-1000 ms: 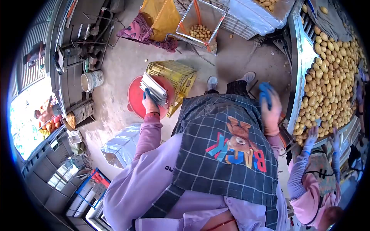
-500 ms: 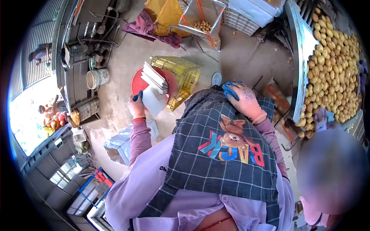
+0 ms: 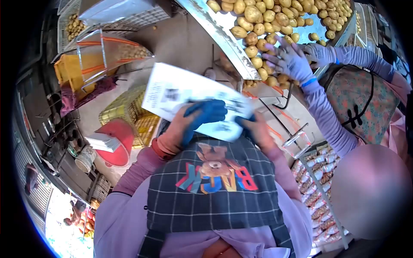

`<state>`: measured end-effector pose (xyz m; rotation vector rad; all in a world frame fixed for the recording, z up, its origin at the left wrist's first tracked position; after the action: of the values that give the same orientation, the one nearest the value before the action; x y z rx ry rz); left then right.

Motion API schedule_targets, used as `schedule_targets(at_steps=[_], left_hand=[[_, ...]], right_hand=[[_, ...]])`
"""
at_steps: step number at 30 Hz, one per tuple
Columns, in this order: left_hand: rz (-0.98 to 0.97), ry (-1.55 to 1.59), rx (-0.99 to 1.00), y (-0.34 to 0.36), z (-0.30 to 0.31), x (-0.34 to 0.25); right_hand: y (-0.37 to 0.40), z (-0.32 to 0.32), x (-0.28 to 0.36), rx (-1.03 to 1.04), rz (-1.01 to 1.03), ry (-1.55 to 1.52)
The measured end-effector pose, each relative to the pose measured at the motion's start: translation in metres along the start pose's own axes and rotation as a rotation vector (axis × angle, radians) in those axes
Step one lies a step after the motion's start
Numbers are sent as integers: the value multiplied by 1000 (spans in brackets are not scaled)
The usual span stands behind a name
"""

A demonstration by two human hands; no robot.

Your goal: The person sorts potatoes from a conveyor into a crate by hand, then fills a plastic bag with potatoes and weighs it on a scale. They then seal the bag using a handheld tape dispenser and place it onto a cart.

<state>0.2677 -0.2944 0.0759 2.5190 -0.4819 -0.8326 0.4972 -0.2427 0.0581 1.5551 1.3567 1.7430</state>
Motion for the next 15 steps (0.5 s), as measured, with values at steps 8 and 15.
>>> schedule_targets(at_steps=[8, 15], left_hand=[[-126, 68, -320, -46, 84, 65], [-95, 15, -710, -10, 181, 215]], right_hand=[[86, 240, -33, -680, 61, -124], [-97, 140, 20, -432, 150, 1052]])
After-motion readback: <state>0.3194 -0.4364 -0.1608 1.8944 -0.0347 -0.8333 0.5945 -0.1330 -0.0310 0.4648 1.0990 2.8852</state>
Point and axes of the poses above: each hand's wrist, its own y-axis away from the middle knuckle, its own z-axis out of the back of the hand, x = y × z, the point moved 2 cm from there along -y, towards the middle knuckle, and after that the axes turned 4 degrees about -z, right-handed, at the moved point
